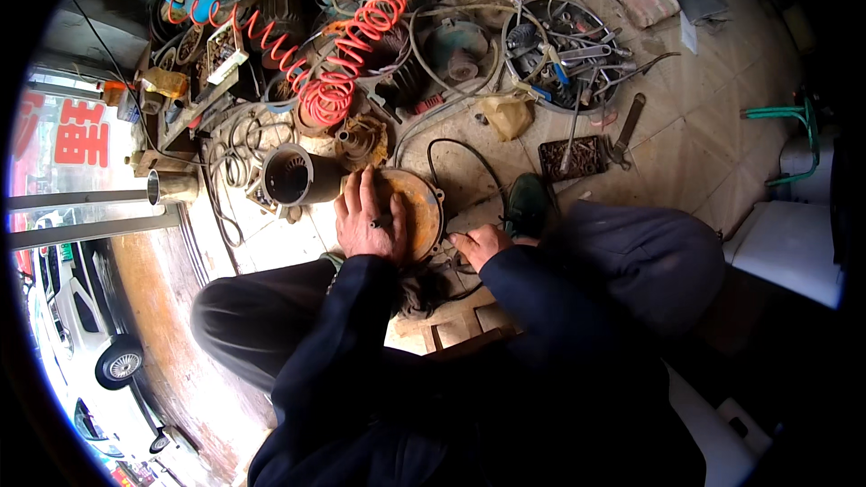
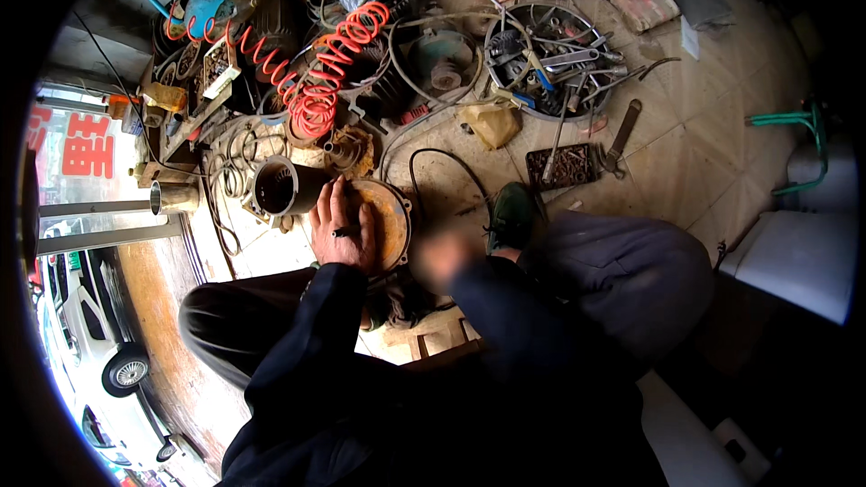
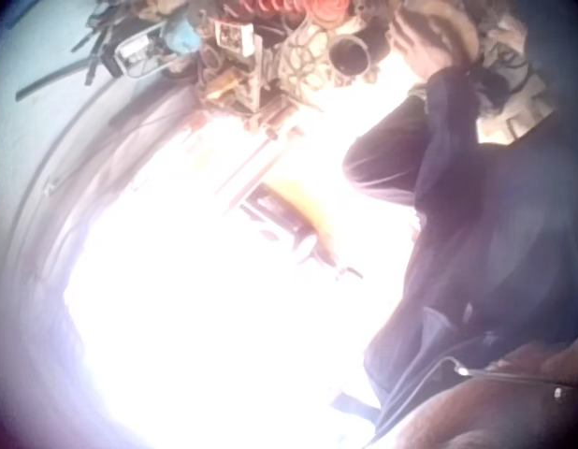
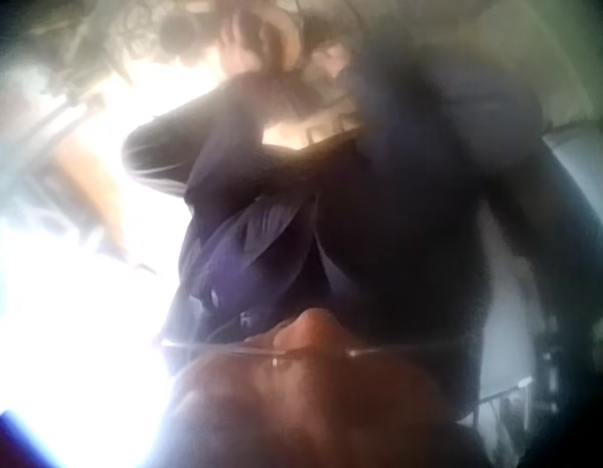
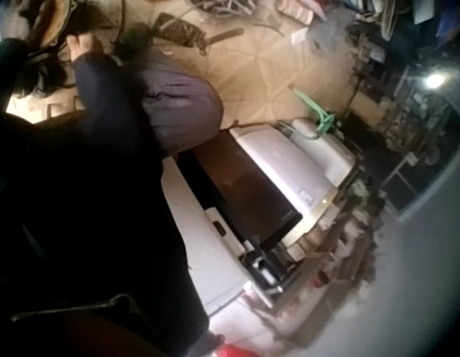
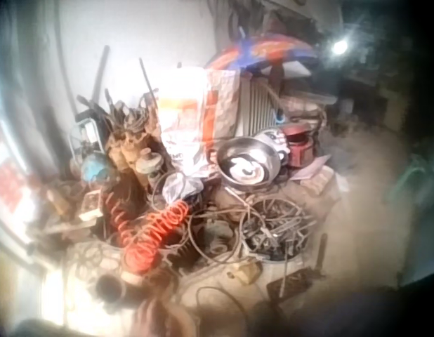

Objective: The person sits on the floor of a cluttered workshop and works on a circular mechanical component, likely a brake drum. They use a small metal tool to scrape and clean the inner surface of the part, rotating it periodically to access different areas.

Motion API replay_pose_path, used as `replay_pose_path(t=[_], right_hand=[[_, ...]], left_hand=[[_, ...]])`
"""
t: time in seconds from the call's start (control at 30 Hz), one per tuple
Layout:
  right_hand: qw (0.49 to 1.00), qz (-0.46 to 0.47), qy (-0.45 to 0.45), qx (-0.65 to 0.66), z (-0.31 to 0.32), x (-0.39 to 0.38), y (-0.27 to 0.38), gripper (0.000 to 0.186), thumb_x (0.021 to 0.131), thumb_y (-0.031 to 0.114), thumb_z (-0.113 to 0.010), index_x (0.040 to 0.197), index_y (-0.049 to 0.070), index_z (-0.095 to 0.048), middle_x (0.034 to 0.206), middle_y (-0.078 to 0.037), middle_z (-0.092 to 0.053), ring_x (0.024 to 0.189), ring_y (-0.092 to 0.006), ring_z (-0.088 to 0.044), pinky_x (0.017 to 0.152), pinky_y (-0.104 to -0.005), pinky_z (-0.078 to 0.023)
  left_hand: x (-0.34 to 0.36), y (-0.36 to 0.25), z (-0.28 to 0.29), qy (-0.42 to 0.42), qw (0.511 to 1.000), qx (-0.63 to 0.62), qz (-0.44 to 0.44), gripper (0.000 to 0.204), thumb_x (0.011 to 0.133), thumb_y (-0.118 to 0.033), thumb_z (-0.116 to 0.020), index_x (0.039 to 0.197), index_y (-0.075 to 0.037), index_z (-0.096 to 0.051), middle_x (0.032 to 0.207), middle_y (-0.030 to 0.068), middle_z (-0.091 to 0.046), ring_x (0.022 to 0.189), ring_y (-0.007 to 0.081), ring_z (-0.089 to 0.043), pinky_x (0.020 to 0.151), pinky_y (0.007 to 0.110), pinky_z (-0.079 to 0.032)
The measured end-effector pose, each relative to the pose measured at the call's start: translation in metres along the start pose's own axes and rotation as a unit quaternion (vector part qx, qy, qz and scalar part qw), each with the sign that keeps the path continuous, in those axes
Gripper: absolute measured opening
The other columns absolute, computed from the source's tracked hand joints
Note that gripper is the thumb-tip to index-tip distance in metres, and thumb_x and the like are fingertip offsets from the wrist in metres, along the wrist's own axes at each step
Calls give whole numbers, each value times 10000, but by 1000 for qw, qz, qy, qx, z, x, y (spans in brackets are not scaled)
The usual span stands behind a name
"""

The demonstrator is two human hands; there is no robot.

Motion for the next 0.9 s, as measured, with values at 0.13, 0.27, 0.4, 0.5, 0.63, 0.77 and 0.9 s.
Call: replay_pose_path(t=[0.13, 0.27, 0.4, 0.5, 0.63, 0.77, 0.9], right_hand=[[927, -28, -365, 88, -127, -10, -15, 478, 969, 436, -604, 920, -23, -727, 823, -236, -697, 781, -341, -674, 755, -409, -505], [904, -34, -332, 267, -124, -15, 2, 464, 994, 401, -590, 861, -31, -696, 750, -171, -685, 703, -266, -632, 704, -405, -489], [946, 88, -267, 161, -14, -33, 44, 521, 971, 422, -622, 701, -23, -618, 607, -153, -600, 563, -270, -577, 592, -415, -458], [987, 73, -136, -48, 21, -25, 13, 490, 946, 449, -629, 735, 9, -671, 634, -198, -587, 604, -337, -624, 598, -432, -469], [993, 28, 49, -107, 59, -32, 94, 439, 924, 445, -648, 723, 62, -726, 657, -137, -662, 649, -284, -667, 647, -402, -506], [986, 17, 137, -94, 34, 9, 50, 443, 908, 462, -657, 670, 99, -745, 629, -84, -674, 652, -226, -670, 663, -373, -516], [971, 3, 154, -184, 55, 23, 61, 451, 897, 474, -678, 652, 103, -753, 619, -84, -663, 642, -232, -661, 660, -379, -516]], left_hand=[[2, 2, 0, -9, 1000, 0, -9, 630, 918, -352, -623, 1473, -103, -459, 1455, 192, -488, 1247, 433, -485, 1049, 499, -424], [3, 2, -3, 3, 1000, -11, -8, 640, 924, -365, -611, 1487, -109, -446, 1487, 191, -463, 1279, 428, -463, 1068, 500, -412], [2, 3, 0, 7, 1000, -1, 17, 638, 928, -361, -612, 1489, -110, -440, 1493, 186, -461, 1288, 421, -460, 1085, 490, -407], [2, -3, -3, 10, 1000, 4, 10, 622, 934, -342, -616, 1492, -130, -438, 1493, 172, -465, 1300, 405, -457, 1090, 474, -406], [3, -2, -1, 18, 1000, -7, 11, 621, 934, -339, -616, 1492, -131, -437, 1490, 169, -460, 1299, 403, -458, 1092, 471, -407], [1, 0, 3, 16, 1000, 1, 20, 621, 932, -337, -620, 1490, -133, -438, 1487, 169, -463, 1299, 400, -459, 1091, 472, -408], [2, -3, 1, 23, 1000, -13, 16, 615, 928, -326, -629, 1483, -133, -447, 1484, 171, -466, 1299, 402, -459, 1089, 475, -411]])
Point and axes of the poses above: each hand's wrist, its own x-axis towards the middle knuckle, its own z-axis out of the back of the hand, y = z × x, the point moved 2 cm from there along x, towards the middle knuckle
